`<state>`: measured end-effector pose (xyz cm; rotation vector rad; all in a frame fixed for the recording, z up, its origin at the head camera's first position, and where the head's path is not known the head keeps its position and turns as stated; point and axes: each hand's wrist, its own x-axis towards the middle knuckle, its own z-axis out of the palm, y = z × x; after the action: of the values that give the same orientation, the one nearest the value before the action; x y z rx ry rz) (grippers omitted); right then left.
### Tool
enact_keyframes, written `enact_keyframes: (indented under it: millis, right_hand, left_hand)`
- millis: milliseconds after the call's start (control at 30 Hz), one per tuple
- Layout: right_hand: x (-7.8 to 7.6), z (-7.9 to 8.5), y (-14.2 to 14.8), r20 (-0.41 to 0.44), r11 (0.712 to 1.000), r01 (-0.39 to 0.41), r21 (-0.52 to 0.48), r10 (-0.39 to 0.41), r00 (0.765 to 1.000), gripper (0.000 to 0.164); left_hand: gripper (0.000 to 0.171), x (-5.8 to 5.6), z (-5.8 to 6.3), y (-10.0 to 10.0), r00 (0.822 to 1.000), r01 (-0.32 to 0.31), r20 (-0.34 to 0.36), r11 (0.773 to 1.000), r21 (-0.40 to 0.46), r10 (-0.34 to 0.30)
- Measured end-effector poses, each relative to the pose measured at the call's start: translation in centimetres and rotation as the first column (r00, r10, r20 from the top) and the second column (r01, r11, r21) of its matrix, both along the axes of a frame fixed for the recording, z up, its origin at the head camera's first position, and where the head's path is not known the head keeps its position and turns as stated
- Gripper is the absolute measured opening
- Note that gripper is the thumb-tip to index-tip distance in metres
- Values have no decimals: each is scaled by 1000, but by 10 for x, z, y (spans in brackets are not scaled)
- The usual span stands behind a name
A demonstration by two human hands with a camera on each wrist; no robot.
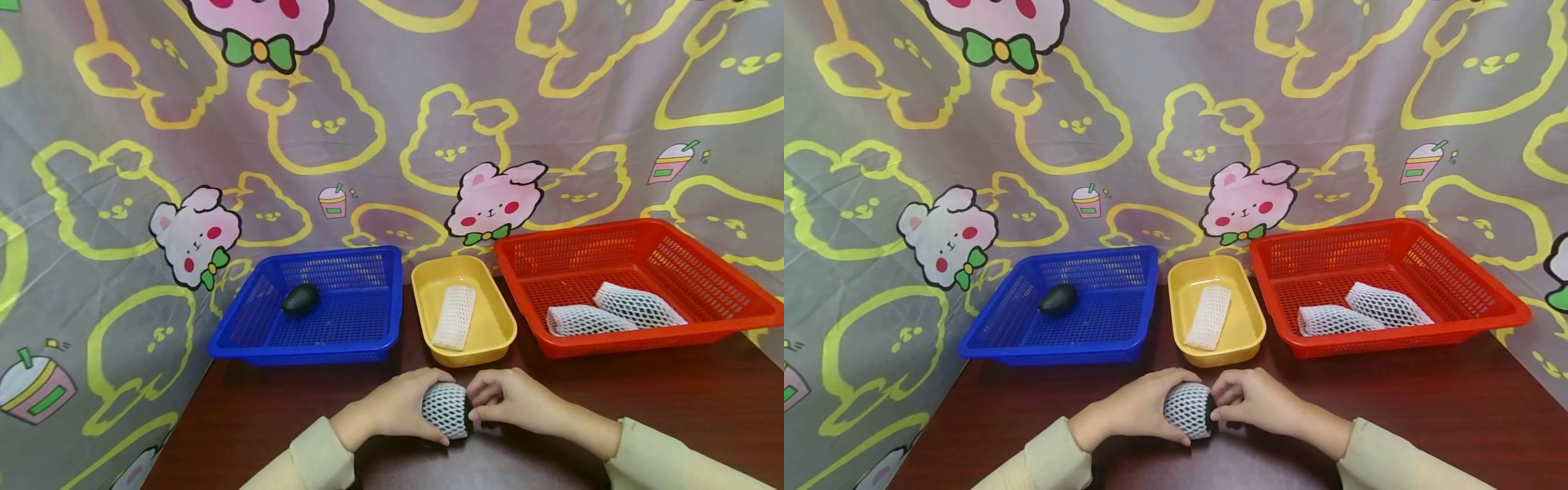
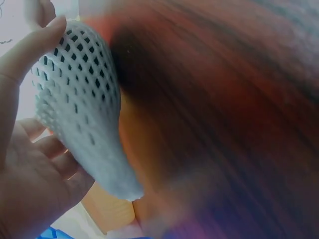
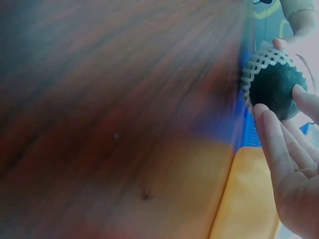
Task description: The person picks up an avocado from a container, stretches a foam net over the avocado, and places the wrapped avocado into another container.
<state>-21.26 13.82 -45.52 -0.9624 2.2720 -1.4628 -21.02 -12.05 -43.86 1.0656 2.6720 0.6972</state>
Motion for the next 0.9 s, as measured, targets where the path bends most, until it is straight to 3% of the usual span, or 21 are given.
enact_keyframes:
  millis: [200,500,900]
  right_hand:
    - [0,-2,0,44,1000,3,-14,-3,999,21]
    - [0,-5,-1,81,1000,-9,-19,11,997,22]
    - [-2,-2,-2,34,998,57,12,-57,998,29]
  left_hand:
    - [75,-1,-1,4,1000,2,8,1000,7,-2]
    - [85,-2,-2,0,999,-31,-31,998,-50,30]
    - [79,-2,-4,10,997,-57,-64,997,-55,54]
